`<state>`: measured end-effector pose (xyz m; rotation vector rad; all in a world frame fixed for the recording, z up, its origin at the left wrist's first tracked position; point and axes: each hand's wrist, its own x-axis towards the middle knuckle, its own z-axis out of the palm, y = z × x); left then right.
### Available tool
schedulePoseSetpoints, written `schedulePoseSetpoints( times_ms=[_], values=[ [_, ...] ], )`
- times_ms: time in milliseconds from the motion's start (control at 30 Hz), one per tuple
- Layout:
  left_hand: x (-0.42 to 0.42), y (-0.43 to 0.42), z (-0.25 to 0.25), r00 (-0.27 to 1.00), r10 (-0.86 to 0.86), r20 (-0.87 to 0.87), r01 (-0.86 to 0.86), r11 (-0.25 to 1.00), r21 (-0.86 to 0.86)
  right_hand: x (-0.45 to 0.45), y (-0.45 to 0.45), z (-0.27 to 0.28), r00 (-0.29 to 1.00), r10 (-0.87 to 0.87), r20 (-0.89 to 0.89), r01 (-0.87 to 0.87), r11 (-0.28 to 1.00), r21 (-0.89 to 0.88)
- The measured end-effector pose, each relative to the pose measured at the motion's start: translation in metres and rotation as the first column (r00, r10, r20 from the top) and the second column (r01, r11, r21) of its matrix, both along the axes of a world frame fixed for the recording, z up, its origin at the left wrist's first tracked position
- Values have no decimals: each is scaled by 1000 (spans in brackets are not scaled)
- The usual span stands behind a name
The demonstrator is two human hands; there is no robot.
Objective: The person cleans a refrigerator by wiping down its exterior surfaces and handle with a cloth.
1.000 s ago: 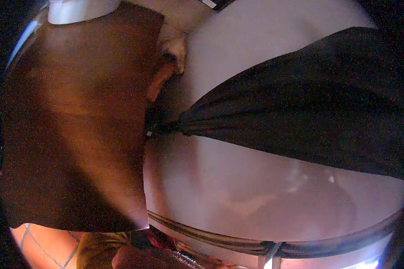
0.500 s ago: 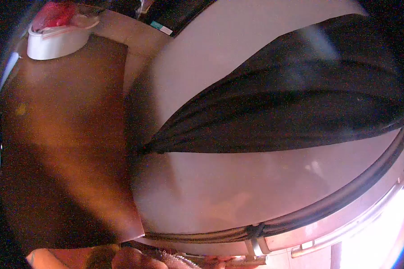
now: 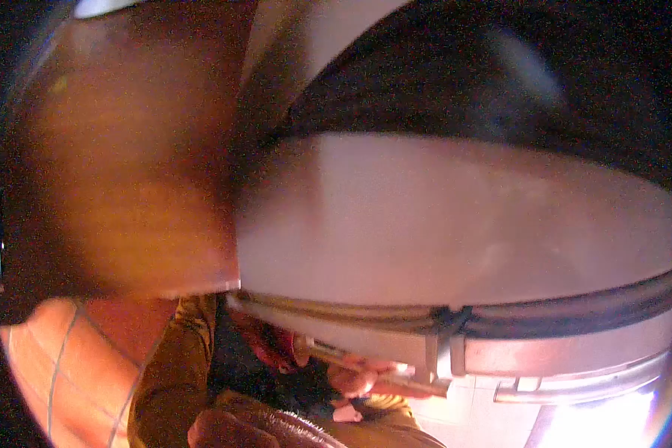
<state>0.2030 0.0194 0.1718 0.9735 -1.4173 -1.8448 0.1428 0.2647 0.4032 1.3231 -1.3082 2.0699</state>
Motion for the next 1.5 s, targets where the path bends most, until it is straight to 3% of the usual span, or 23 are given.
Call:
schedulePoseSetpoints(
  times_ms=[133,200,267,333,367,500,567,633,700,733,800,900,1167,1267,1433,1467,1500],
  values=[
    [-3,-14,13,994,1,-111,4,999,51,10,-4,11,996,89,20,-87,995,-53],
    [3,-67,41,963,-7,-268,59,981,187,26,-97,65,999,33,-31,-31,996,82],
    [18,-56,54,868,51,-493,139,930,341,39,-113,83,987,-130,-97,134,991,27],
    [19,-18,65,670,185,-719,286,830,480,19,-109,87,928,-291,-231,300,954,3],
    [15,35,54,543,264,-797,365,781,507,3,-79,70,930,-269,-250,281,960,12],
    [4,98,78,86,565,-820,644,596,479,6,-52,73,949,-267,-169,273,962,13],
    [8,120,90,-31,719,-694,819,416,395,8,-50,76,963,-253,-90,259,965,52],
    [35,125,126,127,896,-425,984,-59,168,17,-65,67,974,-211,-79,214,976,34],
    [36,117,131,196,866,-460,965,-254,-68,16,-67,66,964,-199,-176,209,977,42],
    [31,111,128,164,828,-537,950,-280,-140,19,-69,66,964,-195,-179,206,977,46],
    [17,94,120,72,752,-656,931,-286,-226,24,-73,69,970,-220,-102,228,972,66],
    [-2,74,110,-41,651,-758,898,-309,-314,17,-70,67,965,-227,-128,234,972,38],
    [-10,66,88,-174,543,-822,874,-299,-383,18,-58,69,965,-205,-163,223,970,100],
    [9,74,73,-184,603,-776,894,-226,-388,16,-56,69,966,-186,-178,208,971,118],
    [49,107,46,-51,841,-539,961,-106,-256,12,-56,68,960,-204,-193,230,966,121],
    [42,109,46,-144,574,-806,949,311,53,10,-55,67,957,-192,-217,224,965,135],
    [35,109,48,-131,399,-907,834,539,117,9,-54,69,953,-179,-246,219,965,148]
  ],
)
